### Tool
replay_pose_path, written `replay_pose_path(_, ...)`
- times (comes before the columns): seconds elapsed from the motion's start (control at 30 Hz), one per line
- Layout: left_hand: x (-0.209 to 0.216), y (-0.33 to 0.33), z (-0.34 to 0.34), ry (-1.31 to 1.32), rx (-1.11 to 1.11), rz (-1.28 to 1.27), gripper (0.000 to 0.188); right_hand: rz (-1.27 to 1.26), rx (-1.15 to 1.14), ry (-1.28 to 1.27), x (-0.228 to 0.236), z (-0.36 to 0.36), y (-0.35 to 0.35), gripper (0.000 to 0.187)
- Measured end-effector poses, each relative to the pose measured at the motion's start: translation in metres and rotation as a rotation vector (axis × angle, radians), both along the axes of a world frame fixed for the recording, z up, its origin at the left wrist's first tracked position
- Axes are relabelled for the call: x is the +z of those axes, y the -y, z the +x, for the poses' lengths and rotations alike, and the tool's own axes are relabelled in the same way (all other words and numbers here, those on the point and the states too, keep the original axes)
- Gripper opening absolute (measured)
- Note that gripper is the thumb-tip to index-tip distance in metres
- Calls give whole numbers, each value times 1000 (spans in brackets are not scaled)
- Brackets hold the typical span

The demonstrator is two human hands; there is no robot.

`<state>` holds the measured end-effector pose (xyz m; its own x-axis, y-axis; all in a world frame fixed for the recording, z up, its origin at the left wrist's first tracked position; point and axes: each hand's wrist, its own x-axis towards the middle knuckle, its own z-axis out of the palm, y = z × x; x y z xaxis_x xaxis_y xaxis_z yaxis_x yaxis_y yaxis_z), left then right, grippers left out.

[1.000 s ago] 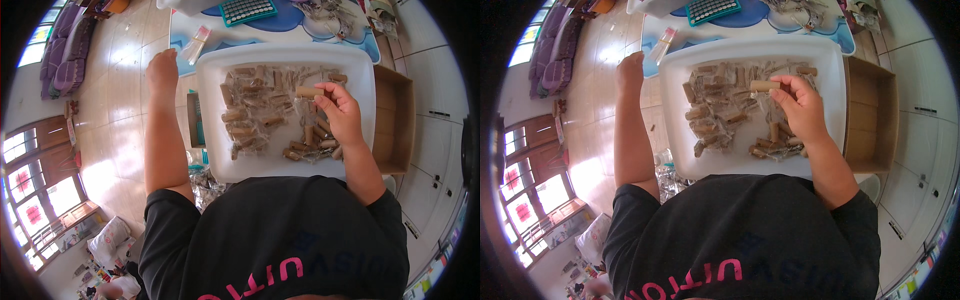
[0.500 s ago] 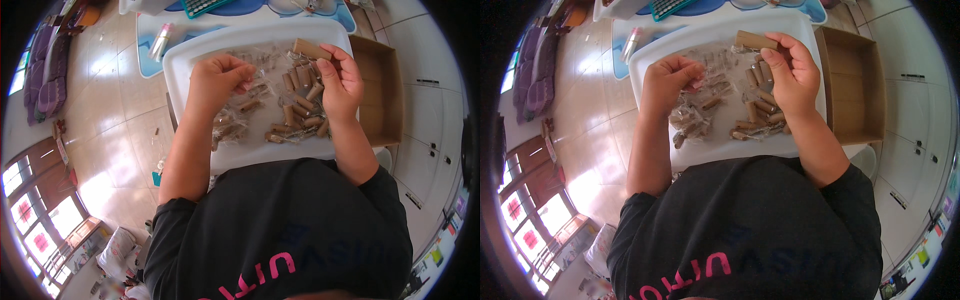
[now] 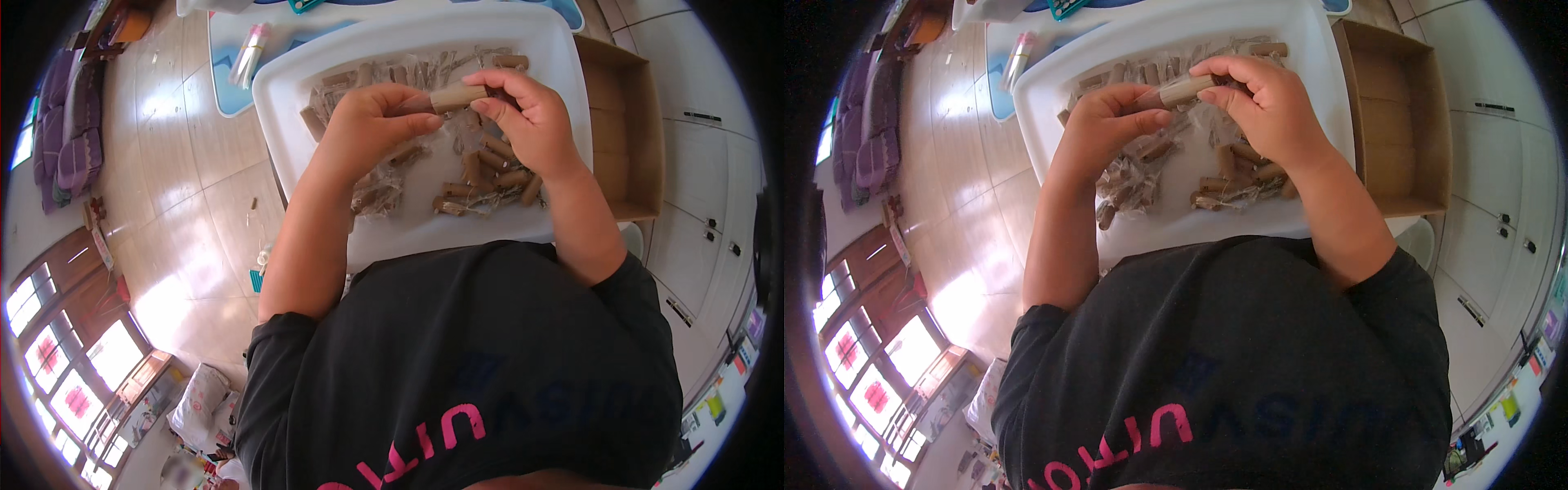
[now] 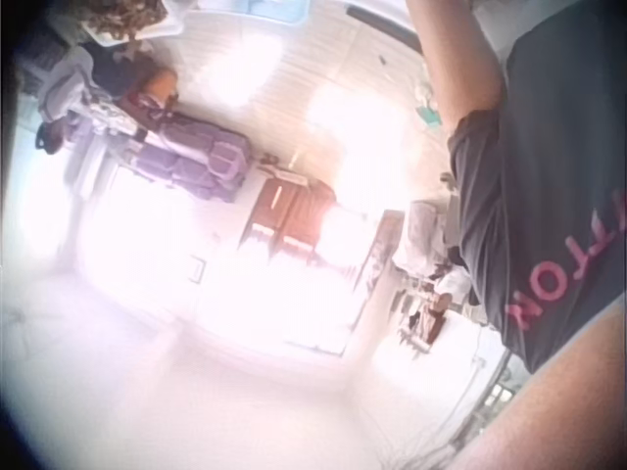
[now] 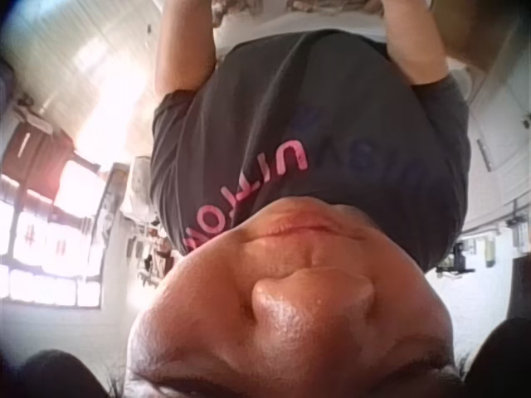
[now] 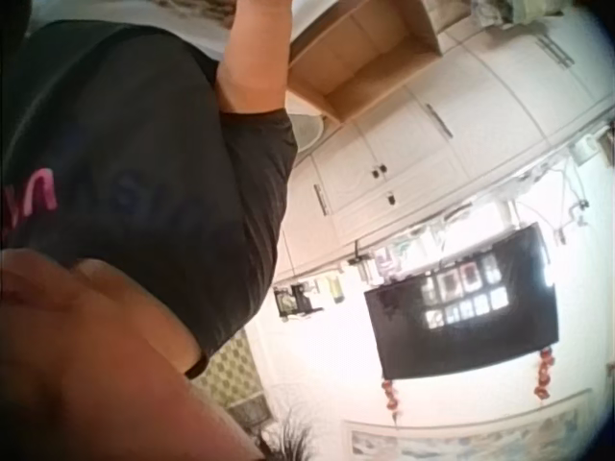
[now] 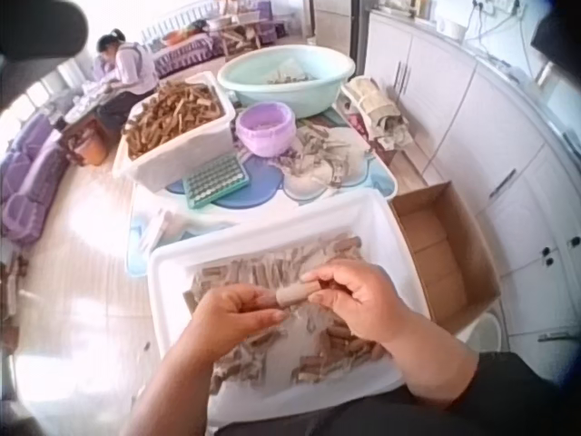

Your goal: The person places small cardboard cylinders into individual small plastic bags by hand.

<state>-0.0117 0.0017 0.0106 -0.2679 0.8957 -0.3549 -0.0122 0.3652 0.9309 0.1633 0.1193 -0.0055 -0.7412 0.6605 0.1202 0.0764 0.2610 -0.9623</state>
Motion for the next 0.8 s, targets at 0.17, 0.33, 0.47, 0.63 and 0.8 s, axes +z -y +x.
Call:
replay_pose_path(0.17,-1,-1,-2,207,-53,-118,29,-197,140,30,0,-1,-2,21)
replay_pose_path(0.33,-11,-1,3,483,0,-76,32,-166,-112,30,-10,-5,4,17)
replay_pose_path(0.47,-17,-3,4,507,-28,-50,32,157,-58,-65,-14,-8,5,14)
replay_pose_path(0.63,-15,-3,7,544,109,-31,30,-83,-176,-230,-8,-10,11,14)
replay_pose_path(0.8,-18,-4,14,578,142,73,27,-268,-94,13,-9,-7,13,11)
